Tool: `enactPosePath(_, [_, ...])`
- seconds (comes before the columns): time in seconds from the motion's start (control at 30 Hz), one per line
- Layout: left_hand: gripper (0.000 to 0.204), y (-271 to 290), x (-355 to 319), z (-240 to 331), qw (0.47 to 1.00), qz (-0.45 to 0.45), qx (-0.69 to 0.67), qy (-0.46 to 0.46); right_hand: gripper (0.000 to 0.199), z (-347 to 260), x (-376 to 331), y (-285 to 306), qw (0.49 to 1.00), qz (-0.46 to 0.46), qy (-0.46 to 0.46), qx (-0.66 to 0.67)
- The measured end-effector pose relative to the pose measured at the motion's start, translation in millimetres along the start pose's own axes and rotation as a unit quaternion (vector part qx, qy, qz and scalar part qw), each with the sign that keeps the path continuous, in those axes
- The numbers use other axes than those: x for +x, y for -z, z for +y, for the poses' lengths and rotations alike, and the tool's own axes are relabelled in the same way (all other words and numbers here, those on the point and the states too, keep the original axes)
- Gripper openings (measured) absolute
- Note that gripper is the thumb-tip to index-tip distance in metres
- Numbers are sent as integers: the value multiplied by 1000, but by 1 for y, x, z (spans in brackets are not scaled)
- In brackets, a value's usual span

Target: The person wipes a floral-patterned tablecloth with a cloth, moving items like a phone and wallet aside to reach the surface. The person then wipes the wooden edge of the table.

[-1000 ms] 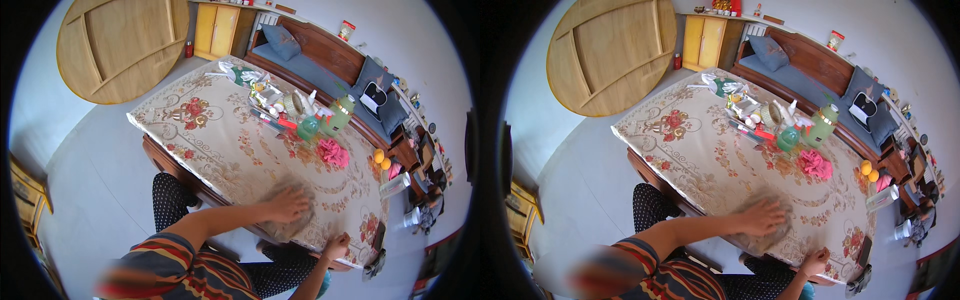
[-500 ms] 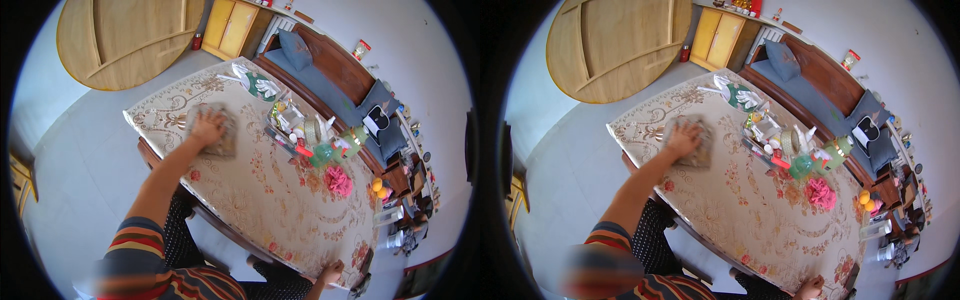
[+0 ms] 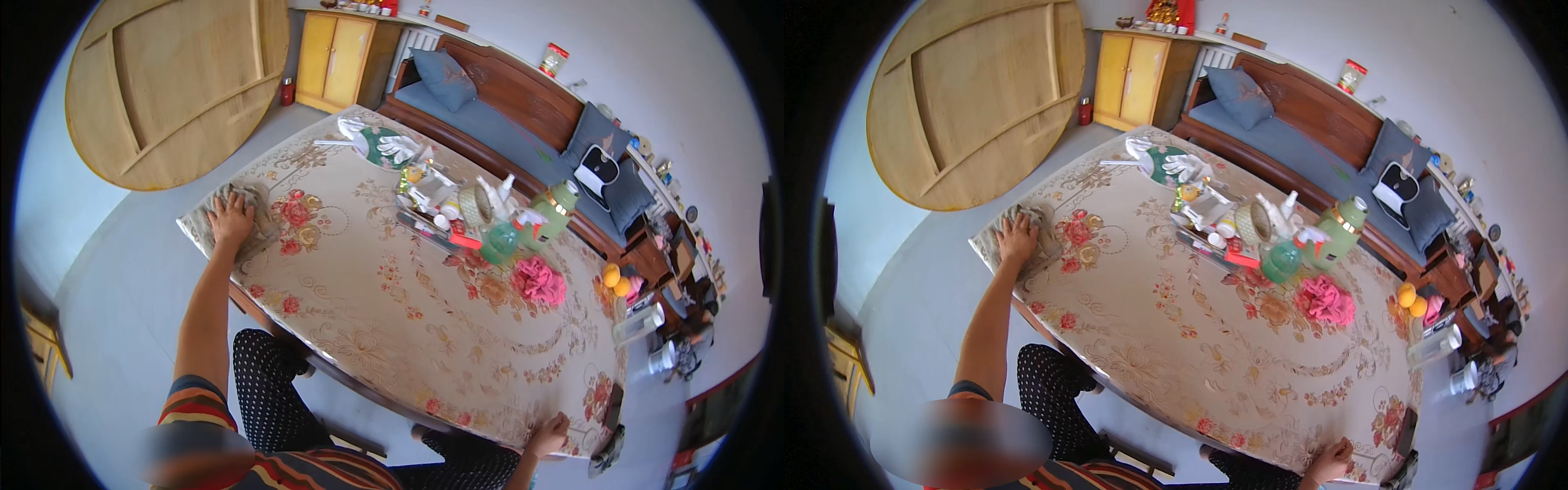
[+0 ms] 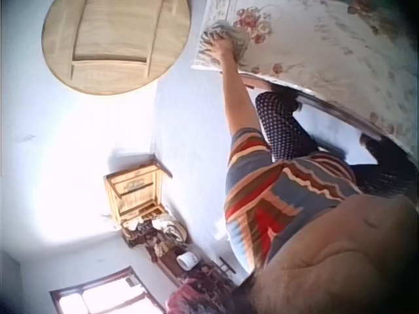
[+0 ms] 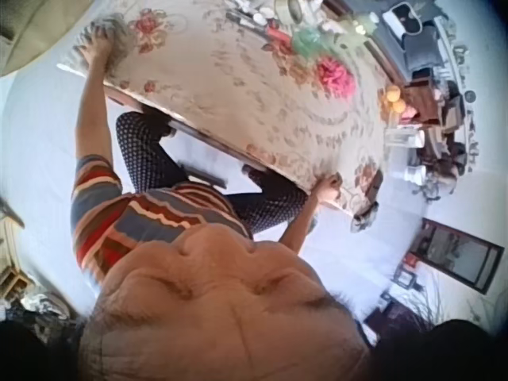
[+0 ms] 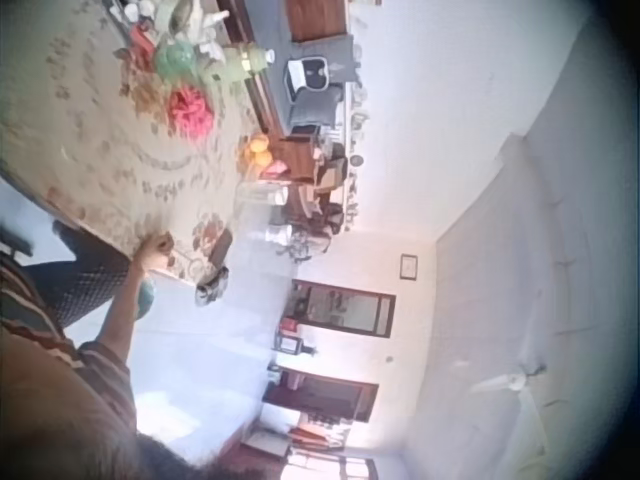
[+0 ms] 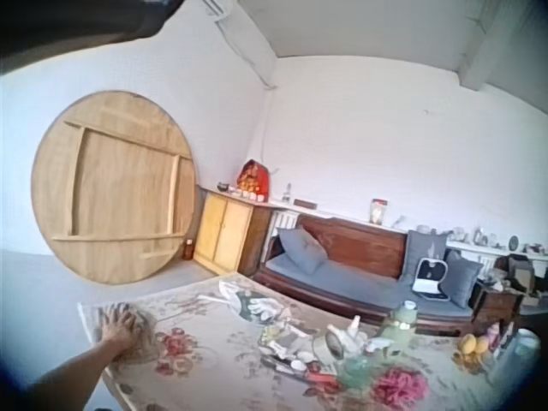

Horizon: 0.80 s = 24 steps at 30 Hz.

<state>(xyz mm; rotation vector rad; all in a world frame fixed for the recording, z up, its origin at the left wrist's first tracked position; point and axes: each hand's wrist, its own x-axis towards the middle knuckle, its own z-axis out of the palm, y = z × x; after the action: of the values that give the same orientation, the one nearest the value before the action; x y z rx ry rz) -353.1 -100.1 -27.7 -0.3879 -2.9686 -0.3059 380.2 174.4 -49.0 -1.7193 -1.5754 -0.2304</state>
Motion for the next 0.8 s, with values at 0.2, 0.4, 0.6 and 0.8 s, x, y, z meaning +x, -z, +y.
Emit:
enactPosePath(0.2, [59, -6, -77, 121, 989, -61, -3, -132, 18, 21, -5, -10, 997, 20, 1, 77])
enactPosePath(0.4, [59, -10, -228, 279, 911, -89, -53, -400, 17, 15, -6, -6, 993, 20, -1, 120])
enactPosePath(0.6, [60, 6, -406, 349, 779, -165, -128, -591, 13, 5, -7, -2, 991, 40, 35, 120])
enactPosePath(0.8, [54, 15, -428, 342, 700, -257, -398, -534, 27, 25, 14, -1, 992, -114, 9, 51])
